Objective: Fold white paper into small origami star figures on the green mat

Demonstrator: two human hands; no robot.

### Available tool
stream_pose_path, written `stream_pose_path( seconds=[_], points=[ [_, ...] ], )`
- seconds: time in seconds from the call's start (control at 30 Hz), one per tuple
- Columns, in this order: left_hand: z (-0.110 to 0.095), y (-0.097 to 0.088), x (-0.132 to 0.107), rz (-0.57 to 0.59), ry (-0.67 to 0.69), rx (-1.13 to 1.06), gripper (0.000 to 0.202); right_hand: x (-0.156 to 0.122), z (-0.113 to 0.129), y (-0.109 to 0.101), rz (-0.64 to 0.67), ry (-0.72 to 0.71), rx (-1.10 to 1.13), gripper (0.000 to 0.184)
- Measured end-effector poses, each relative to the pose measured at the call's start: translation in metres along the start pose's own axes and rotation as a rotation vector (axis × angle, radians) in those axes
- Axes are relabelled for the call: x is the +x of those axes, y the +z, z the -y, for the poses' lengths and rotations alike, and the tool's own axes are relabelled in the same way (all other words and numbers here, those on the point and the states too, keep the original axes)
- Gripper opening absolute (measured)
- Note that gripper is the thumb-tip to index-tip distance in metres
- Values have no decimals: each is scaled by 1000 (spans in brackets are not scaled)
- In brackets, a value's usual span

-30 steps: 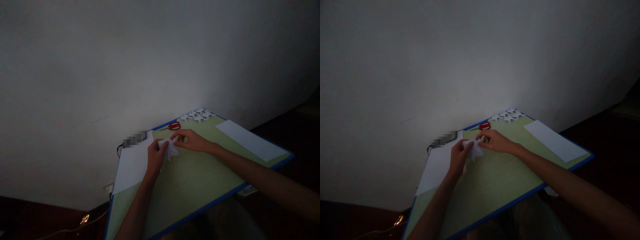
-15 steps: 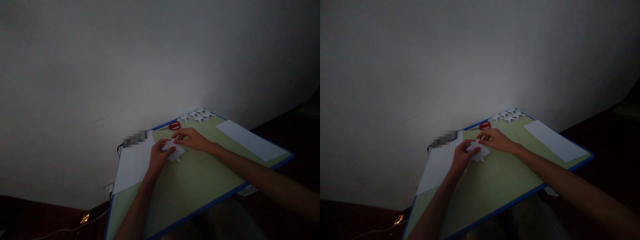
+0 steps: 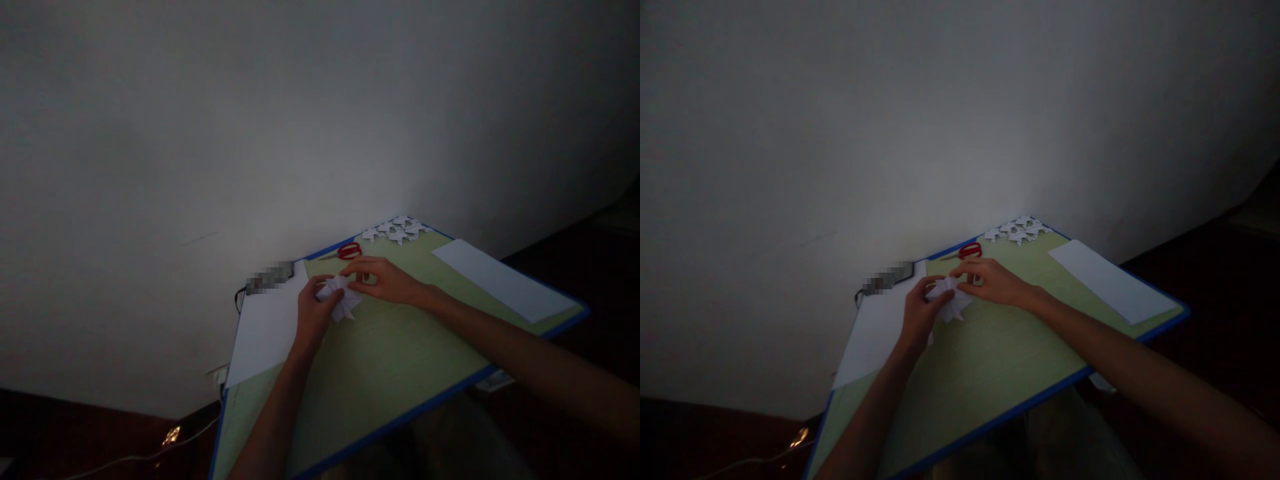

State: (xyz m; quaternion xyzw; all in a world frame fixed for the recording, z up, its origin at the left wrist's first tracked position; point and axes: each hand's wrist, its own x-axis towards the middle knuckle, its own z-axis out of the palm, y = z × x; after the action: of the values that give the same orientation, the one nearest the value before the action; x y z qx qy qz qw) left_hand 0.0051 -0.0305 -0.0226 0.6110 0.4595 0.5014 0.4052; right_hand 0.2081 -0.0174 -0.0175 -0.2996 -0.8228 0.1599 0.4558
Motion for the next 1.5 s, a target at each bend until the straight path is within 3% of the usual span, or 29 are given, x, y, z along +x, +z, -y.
stream_pose_path(
  seconds=[0.13,0.3,0.43,0.53,0.83,1.17,1.5],
  points=[
    [1,1,0,53,6,-19,39,3,3,-2,-12,62,76,5],
    [-2,1,-1,99,11,-9,39,3,2,-2,28,153,150,5],
    [-3,1,-1,112,32,20,40,0,0,-2,91,45,98,19],
    [-3,1,-2,98,34,82,42,-1,-1,-2,131,-10,67,19],
    [-3,0,1,106,-19,-2,39,0,4,-4,194,-35,54,10],
    [-3,-1,1,146,-84,-115,43,0,0,-5,208,-70,-15,19],
    [-2,-4,1,145,-24,16,39,2,1,-4,184,-97,-36,20]
  ],
)
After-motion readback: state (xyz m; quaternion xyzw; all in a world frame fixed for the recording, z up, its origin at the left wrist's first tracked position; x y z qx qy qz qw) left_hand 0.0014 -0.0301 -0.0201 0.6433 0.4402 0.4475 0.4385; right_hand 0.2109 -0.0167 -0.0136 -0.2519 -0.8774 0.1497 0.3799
